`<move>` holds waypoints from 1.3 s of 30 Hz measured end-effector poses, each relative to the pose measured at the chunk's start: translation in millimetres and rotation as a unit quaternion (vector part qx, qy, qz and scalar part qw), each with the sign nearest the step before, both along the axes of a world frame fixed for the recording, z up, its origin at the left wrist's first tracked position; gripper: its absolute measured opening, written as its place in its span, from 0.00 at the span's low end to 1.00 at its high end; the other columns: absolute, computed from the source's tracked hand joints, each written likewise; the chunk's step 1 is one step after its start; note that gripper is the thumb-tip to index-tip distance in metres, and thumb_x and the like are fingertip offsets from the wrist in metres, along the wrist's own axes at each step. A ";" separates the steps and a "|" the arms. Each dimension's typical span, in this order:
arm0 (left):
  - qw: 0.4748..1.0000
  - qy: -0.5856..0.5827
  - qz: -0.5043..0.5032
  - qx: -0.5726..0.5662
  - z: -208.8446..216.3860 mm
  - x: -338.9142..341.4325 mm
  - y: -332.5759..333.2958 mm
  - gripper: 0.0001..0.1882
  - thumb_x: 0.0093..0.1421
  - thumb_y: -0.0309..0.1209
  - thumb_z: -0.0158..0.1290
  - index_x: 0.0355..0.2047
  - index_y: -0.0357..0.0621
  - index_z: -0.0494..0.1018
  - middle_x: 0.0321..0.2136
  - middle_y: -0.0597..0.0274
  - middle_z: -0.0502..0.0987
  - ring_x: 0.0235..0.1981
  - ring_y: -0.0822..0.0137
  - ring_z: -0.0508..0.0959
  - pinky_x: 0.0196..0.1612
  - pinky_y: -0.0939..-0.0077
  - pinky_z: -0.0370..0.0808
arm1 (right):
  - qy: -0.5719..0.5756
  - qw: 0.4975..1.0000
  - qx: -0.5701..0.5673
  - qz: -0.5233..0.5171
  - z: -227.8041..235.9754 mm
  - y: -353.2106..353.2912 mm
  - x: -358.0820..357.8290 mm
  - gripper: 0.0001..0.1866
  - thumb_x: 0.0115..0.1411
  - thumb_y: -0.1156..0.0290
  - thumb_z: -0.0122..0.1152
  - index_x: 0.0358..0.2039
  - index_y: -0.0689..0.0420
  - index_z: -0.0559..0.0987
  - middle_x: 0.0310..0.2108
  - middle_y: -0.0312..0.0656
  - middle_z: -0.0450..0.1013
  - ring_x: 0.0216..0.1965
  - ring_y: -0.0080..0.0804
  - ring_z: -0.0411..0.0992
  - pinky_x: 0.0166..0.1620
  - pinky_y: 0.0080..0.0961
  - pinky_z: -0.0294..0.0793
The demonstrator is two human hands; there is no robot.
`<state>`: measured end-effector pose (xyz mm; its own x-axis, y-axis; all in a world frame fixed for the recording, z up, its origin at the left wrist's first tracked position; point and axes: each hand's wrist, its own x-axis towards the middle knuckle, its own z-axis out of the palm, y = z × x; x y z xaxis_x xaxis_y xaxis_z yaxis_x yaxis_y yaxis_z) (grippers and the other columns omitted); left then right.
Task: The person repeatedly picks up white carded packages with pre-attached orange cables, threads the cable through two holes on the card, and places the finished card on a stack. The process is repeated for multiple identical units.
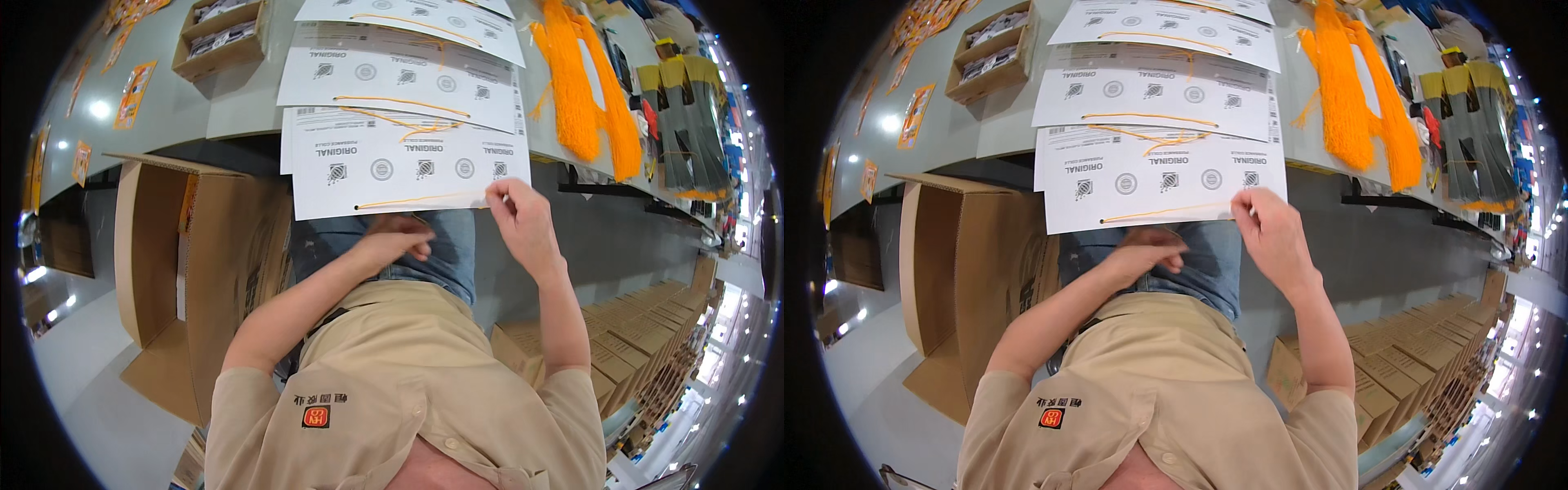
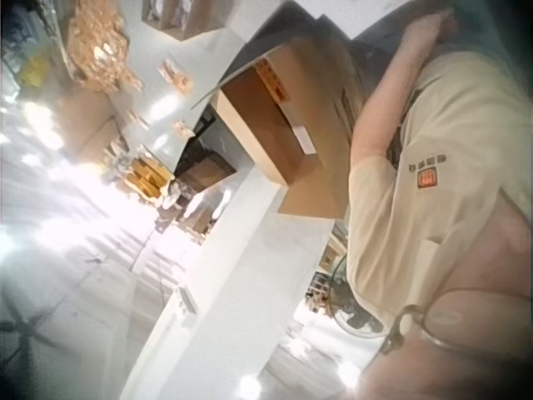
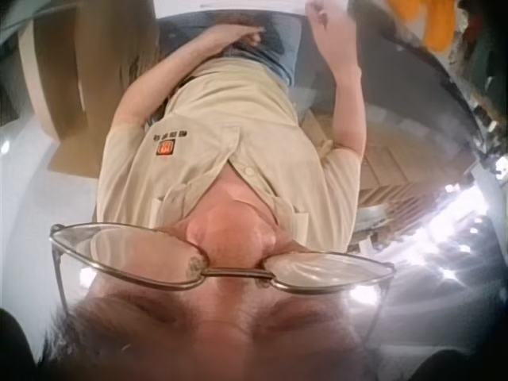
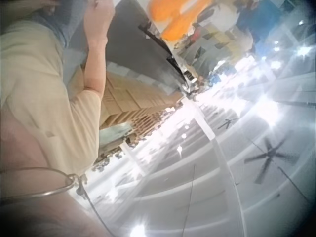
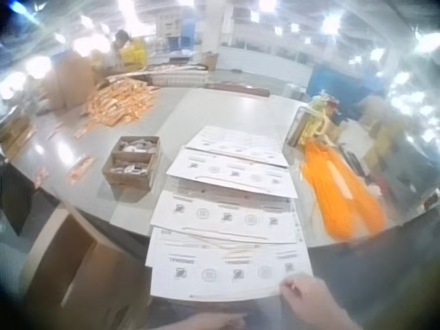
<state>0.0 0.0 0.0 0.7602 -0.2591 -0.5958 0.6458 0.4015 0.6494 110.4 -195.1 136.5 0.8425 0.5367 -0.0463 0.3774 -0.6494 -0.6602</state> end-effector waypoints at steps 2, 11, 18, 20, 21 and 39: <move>0.998 -0.015 -0.062 -0.005 14.3 14.7 -23.7 0.18 0.62 0.36 0.64 0.42 0.32 0.78 0.28 0.57 0.80 0.26 0.66 0.80 0.35 0.71 0.81 | -0.014 0.999 0.026 -0.031 0.3 1.9 11.3 0.04 0.62 0.78 0.60 0.37 0.63 0.77 0.31 0.49 0.76 0.31 0.41 0.77 0.35 0.31 0.75; 0.991 -0.037 0.062 -0.115 41.8 36.0 -46.8 0.12 0.67 0.31 0.57 0.46 0.36 0.76 0.39 0.59 0.79 0.37 0.66 0.80 0.43 0.71 0.81 | -0.154 0.988 0.025 0.014 5.1 6.7 38.2 0.04 0.63 0.76 0.60 0.38 0.61 0.76 0.34 0.48 0.77 0.33 0.50 0.76 0.36 0.36 0.76; 0.991 0.028 0.079 -0.108 48.0 39.0 -41.3 0.15 0.66 0.31 0.58 0.50 0.36 0.75 0.41 0.58 0.80 0.38 0.67 0.81 0.44 0.71 0.81 | -0.215 0.975 -0.041 0.043 19.3 4.5 43.9 0.05 0.64 0.73 0.61 0.38 0.58 0.76 0.33 0.46 0.75 0.31 0.52 0.76 0.34 0.41 0.75; 0.989 0.022 0.086 -0.118 46.8 38.4 -41.0 0.15 0.66 0.31 0.59 0.50 0.36 0.75 0.41 0.58 0.80 0.38 0.67 0.81 0.45 0.70 0.82 | -0.217 0.974 -0.043 0.045 23.1 3.4 44.5 0.05 0.64 0.73 0.61 0.38 0.58 0.76 0.34 0.45 0.76 0.31 0.52 0.76 0.34 0.41 0.75; 0.988 0.020 0.087 -0.123 46.4 38.0 -41.0 0.15 0.66 0.31 0.59 0.50 0.36 0.75 0.41 0.58 0.79 0.38 0.67 0.81 0.45 0.70 0.82 | -0.218 0.974 -0.044 0.045 24.6 3.1 44.7 0.05 0.64 0.73 0.61 0.38 0.58 0.76 0.34 0.45 0.76 0.31 0.52 0.76 0.34 0.41 0.76; 0.971 0.015 0.146 -0.190 50.2 44.9 -53.6 0.14 0.73 0.30 0.47 0.56 0.40 0.71 0.47 0.58 0.78 0.46 0.66 0.80 0.54 0.67 0.79 | -0.163 0.986 0.006 0.039 30.1 -1.9 24.5 0.06 0.62 0.76 0.62 0.40 0.60 0.77 0.34 0.46 0.77 0.30 0.48 0.76 0.34 0.35 0.76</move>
<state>44.9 -53.6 50.2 0.8184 -0.2408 -0.5218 0.4845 0.7774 0.4012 134.9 -197.0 166.5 0.7678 0.5988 0.2277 0.6194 -0.6031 -0.5027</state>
